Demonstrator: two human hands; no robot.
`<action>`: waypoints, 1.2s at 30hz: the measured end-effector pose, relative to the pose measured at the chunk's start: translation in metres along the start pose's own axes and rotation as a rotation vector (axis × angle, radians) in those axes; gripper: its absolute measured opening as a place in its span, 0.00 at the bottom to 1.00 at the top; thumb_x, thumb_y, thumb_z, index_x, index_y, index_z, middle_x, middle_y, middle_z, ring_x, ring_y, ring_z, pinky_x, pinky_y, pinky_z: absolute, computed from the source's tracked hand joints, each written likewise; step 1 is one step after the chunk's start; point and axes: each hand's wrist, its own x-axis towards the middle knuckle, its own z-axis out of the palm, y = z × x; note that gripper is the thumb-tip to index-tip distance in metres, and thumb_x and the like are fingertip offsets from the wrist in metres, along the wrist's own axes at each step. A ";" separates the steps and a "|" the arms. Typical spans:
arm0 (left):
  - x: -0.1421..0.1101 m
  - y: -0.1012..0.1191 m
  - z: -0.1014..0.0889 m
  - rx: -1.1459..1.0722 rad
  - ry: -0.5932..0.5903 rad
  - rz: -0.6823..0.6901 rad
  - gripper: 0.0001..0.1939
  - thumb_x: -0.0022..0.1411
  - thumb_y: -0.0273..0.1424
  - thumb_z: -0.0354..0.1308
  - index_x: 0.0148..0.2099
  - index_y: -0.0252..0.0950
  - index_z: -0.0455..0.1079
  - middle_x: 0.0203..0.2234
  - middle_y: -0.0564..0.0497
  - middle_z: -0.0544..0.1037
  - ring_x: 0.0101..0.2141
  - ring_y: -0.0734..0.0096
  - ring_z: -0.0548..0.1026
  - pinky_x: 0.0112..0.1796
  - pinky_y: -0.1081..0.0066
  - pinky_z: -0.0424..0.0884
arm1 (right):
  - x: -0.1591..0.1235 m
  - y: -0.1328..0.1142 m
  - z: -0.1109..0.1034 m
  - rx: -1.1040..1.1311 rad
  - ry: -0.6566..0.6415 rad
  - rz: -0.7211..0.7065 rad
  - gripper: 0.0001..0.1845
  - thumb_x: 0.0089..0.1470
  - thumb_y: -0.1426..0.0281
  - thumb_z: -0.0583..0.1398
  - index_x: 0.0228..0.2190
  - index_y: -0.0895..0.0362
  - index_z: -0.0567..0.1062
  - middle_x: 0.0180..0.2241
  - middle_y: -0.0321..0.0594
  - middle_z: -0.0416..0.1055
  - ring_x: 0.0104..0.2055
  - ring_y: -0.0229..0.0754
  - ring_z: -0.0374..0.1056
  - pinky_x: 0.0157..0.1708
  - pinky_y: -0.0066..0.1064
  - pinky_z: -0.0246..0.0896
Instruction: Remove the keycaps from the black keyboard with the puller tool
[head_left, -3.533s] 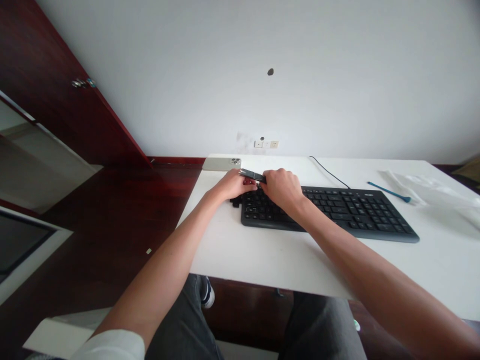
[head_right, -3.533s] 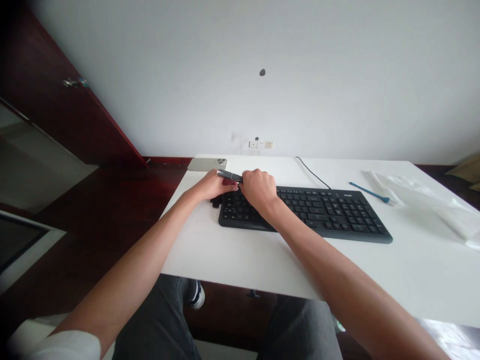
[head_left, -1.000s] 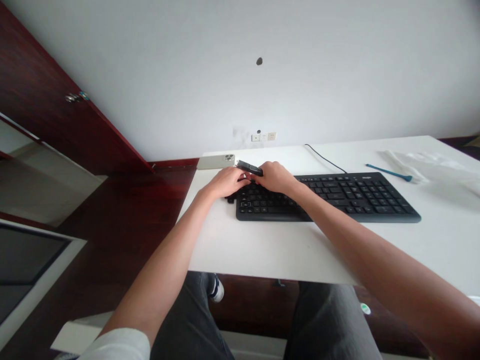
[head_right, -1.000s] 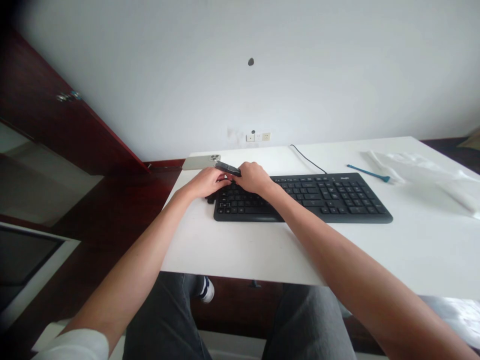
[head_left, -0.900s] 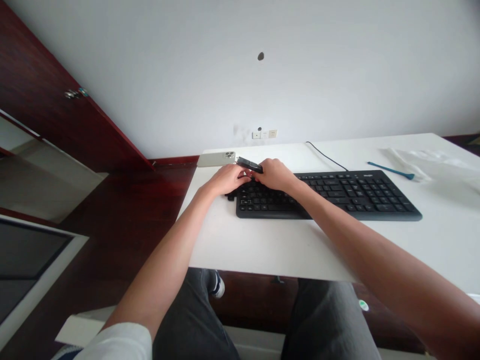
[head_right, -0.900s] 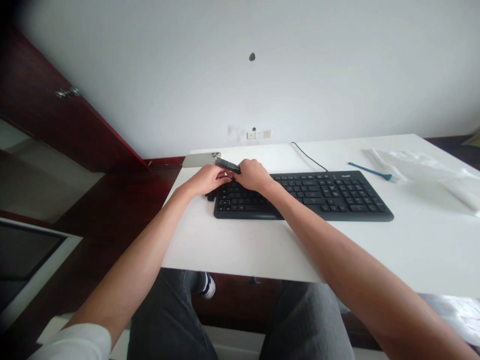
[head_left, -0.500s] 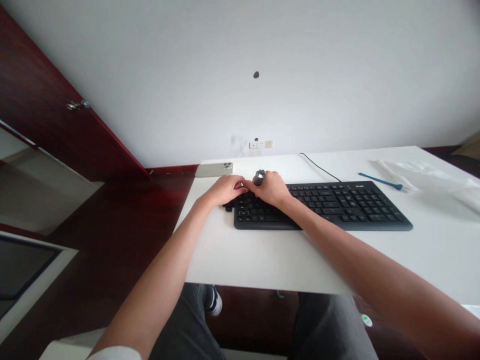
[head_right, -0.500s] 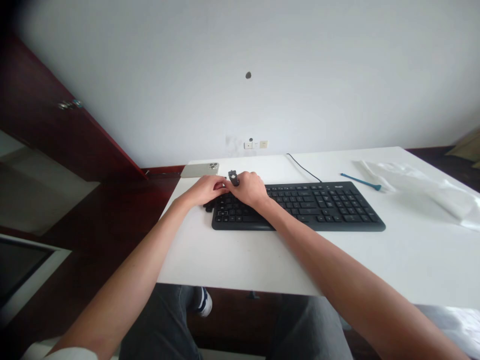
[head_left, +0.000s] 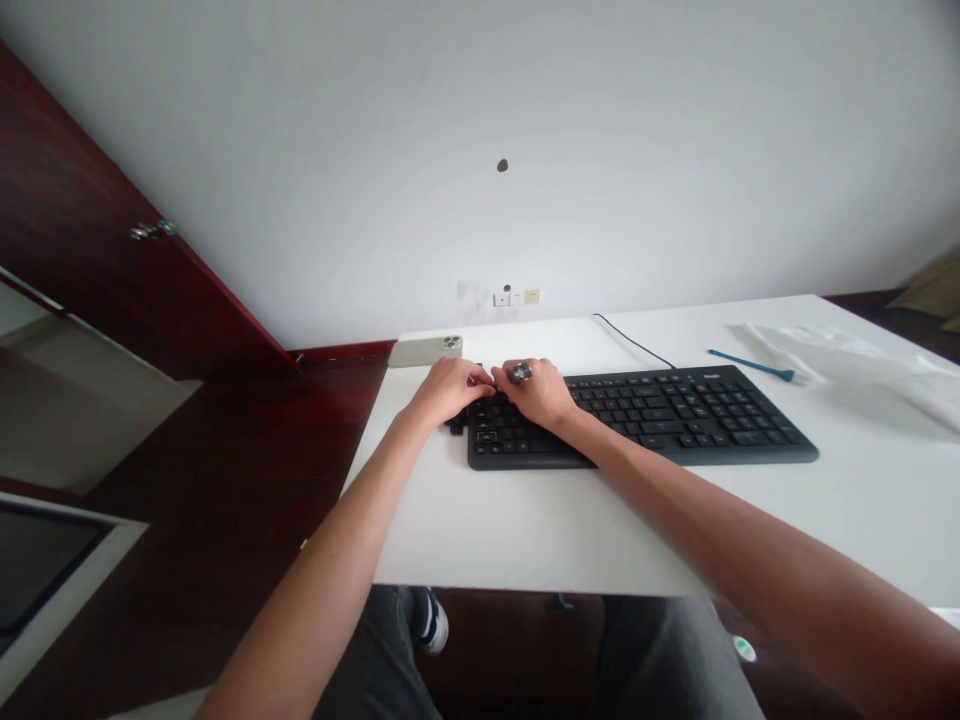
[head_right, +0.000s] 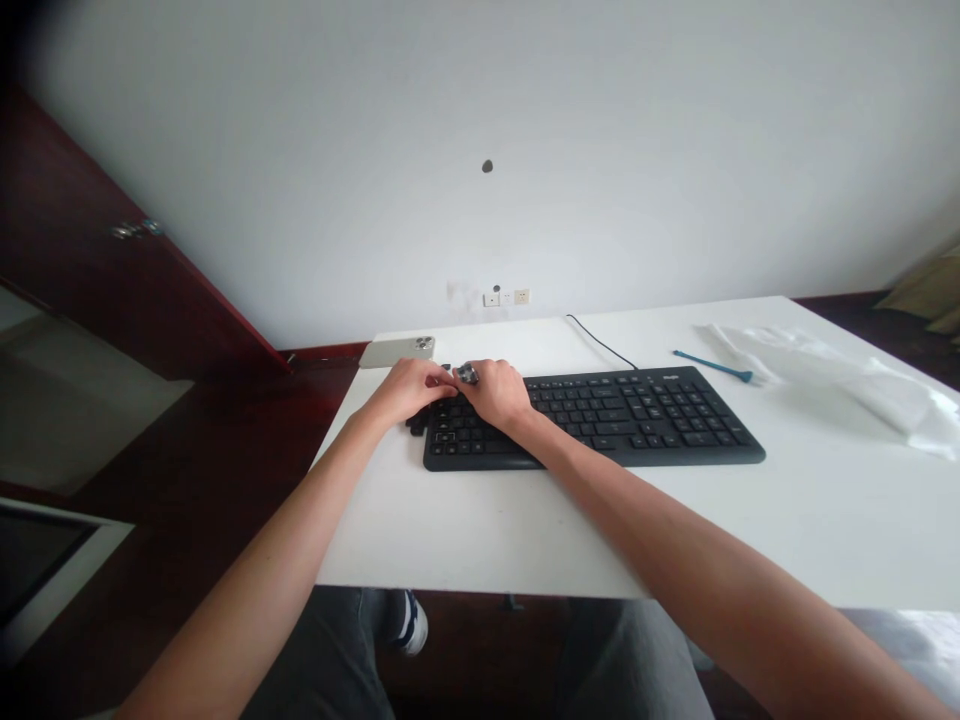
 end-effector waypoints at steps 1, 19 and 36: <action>0.000 0.000 0.000 -0.005 0.003 -0.015 0.06 0.61 0.35 0.66 0.39 0.46 0.85 0.32 0.52 0.85 0.36 0.61 0.80 0.38 0.65 0.69 | 0.000 0.001 0.001 0.004 0.004 -0.006 0.21 0.65 0.59 0.54 0.25 0.55 0.75 0.25 0.40 0.76 0.26 0.40 0.66 0.30 0.30 0.51; 0.002 -0.006 0.006 -0.109 0.013 -0.105 0.05 0.58 0.35 0.68 0.35 0.42 0.82 0.31 0.50 0.84 0.36 0.60 0.81 0.39 0.64 0.73 | -0.001 -0.002 -0.003 0.221 0.115 -0.009 0.24 0.68 0.61 0.50 0.25 0.56 0.76 0.28 0.43 0.78 0.30 0.41 0.70 0.34 0.29 0.57; 0.008 -0.029 0.002 -0.215 0.246 -0.069 0.07 0.65 0.33 0.60 0.43 0.38 0.77 0.39 0.48 0.83 0.38 0.65 0.80 0.42 0.65 0.74 | -0.010 -0.002 -0.006 0.419 0.238 -0.100 0.23 0.67 0.55 0.50 0.33 0.56 0.78 0.26 0.37 0.73 0.28 0.39 0.65 0.33 0.29 0.57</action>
